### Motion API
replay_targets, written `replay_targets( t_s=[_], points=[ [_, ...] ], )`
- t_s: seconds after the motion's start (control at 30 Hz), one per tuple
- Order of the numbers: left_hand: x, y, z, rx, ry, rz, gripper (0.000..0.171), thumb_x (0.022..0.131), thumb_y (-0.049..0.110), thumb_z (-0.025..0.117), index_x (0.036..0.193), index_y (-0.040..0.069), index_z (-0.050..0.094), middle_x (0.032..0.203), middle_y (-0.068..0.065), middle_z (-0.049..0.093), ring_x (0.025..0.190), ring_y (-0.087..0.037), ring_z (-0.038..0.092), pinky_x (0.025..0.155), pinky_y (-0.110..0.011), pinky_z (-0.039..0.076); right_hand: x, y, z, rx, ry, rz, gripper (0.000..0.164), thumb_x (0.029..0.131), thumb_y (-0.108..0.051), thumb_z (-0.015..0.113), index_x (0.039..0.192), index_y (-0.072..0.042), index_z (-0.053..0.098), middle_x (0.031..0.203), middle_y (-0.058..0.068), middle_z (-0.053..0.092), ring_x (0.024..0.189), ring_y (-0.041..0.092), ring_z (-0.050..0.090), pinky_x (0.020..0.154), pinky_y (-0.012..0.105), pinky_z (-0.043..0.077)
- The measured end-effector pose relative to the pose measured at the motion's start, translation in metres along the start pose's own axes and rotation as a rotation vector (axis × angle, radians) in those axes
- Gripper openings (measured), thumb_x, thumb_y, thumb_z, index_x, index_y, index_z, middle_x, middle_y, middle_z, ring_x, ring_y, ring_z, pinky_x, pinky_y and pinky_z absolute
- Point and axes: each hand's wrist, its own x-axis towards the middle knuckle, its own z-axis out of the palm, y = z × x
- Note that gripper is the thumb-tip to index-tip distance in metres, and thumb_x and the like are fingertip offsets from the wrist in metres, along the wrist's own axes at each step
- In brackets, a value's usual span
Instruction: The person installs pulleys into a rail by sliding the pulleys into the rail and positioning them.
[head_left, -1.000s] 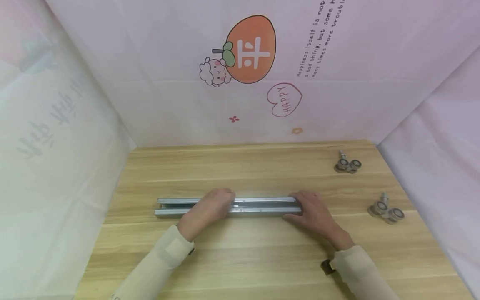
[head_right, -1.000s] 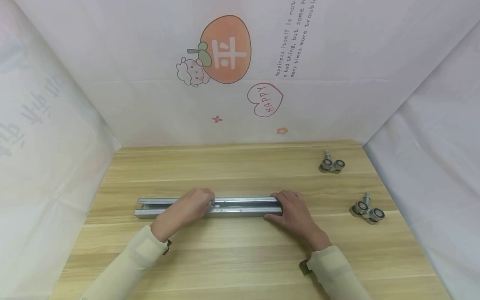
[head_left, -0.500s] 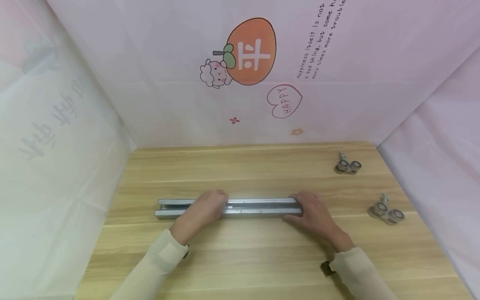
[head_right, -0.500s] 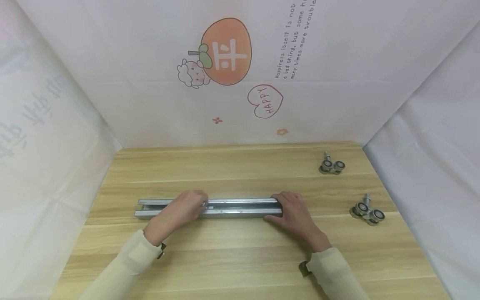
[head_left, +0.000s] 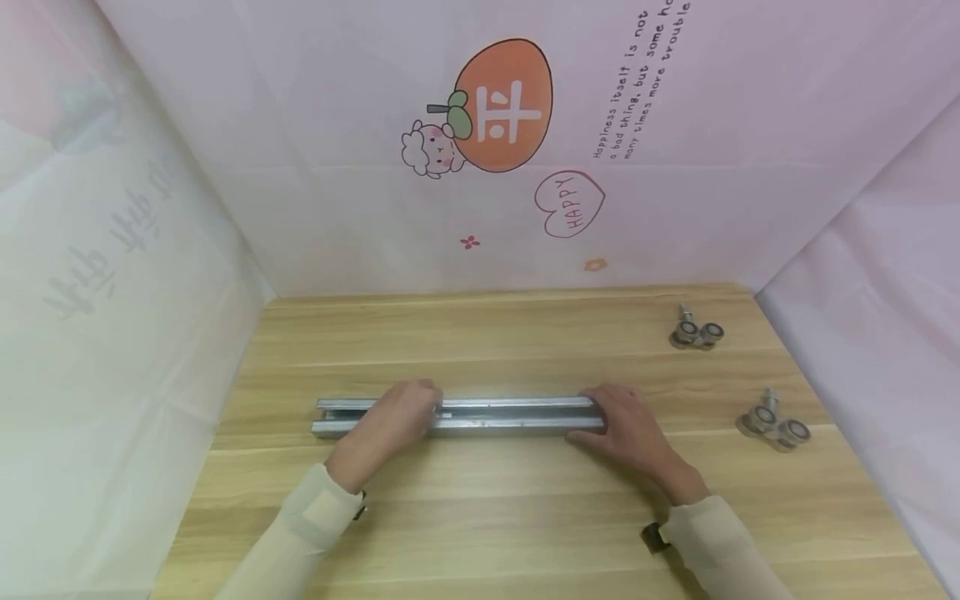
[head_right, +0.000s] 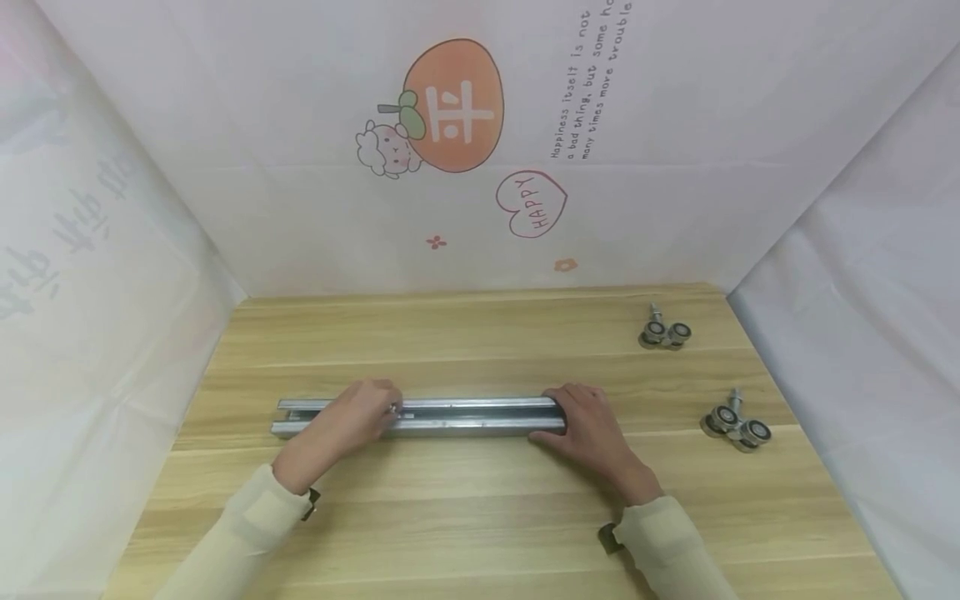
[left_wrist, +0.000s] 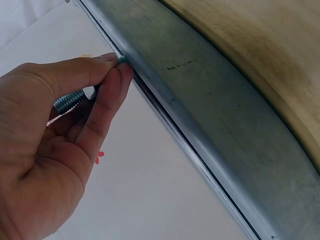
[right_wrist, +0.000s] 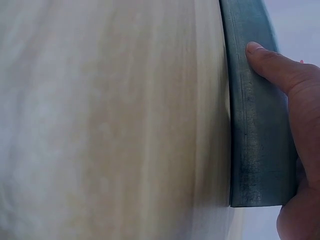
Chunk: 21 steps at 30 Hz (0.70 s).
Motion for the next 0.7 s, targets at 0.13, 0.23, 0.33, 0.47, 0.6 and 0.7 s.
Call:
replay_targets(
  t_s=[0.13,0.23,0.33,0.47,0.6,0.7],
  points=[
    [-0.003,-0.004,0.000,-0.002,0.006,-0.011,0.015,0.084,-0.002,0.062,0.083,0.011,0.071,0.077,0.003,0.063,0.063,-0.006,0.051,0.056,-0.018,0.047,-0.001,0.000,0.000,0.000,0.001,0.004,0.069,0.071,-0.064,0.072,0.119,-0.015,0.065,0.106,-0.001,0.066,0.098,0.019,0.057,0.096,0.045,0.036],
    [-0.005,-0.006,0.000,-0.011,0.020,-0.011,0.015,0.083,-0.001,0.062,0.081,0.010,0.070,0.077,0.003,0.062,0.063,-0.007,0.052,0.056,-0.020,0.047,-0.001,0.000,0.000,0.003,0.003,0.005,0.068,0.071,-0.063,0.073,0.119,-0.015,0.065,0.105,0.000,0.066,0.098,0.019,0.057,0.097,0.045,0.036],
    [-0.006,-0.008,-0.001,-0.009,0.025,-0.014,0.014,0.083,-0.001,0.062,0.080,0.011,0.070,0.075,0.003,0.062,0.062,-0.007,0.051,0.055,-0.020,0.047,-0.001,0.000,0.000,0.002,0.003,0.006,0.067,0.071,-0.063,0.073,0.118,-0.015,0.066,0.104,-0.001,0.066,0.096,0.018,0.057,0.096,0.045,0.036],
    [-0.008,-0.010,-0.002,-0.004,0.012,-0.038,0.014,0.084,-0.001,0.063,0.079,0.011,0.070,0.074,0.003,0.061,0.062,-0.006,0.051,0.055,-0.019,0.046,-0.002,0.000,0.000,0.000,-0.002,0.008,0.067,0.071,-0.063,0.073,0.117,-0.016,0.066,0.102,-0.003,0.065,0.094,0.017,0.056,0.095,0.043,0.036],
    [-0.010,-0.012,-0.003,-0.024,0.003,-0.062,0.015,0.084,-0.001,0.062,0.079,0.011,0.070,0.074,0.003,0.061,0.061,-0.006,0.051,0.055,-0.020,0.047,-0.002,0.000,0.001,0.001,-0.004,0.008,0.067,0.071,-0.064,0.073,0.117,-0.016,0.066,0.102,-0.003,0.065,0.094,0.017,0.056,0.094,0.043,0.035],
    [-0.013,-0.014,-0.005,-0.038,-0.001,-0.074,0.015,0.083,-0.002,0.062,0.079,0.010,0.070,0.075,0.003,0.062,0.062,-0.007,0.052,0.055,-0.020,0.047,-0.002,0.001,0.001,-0.001,-0.005,0.008,0.067,0.072,-0.063,0.073,0.118,-0.015,0.066,0.103,-0.002,0.066,0.096,0.018,0.056,0.093,0.043,0.035]
  ],
)
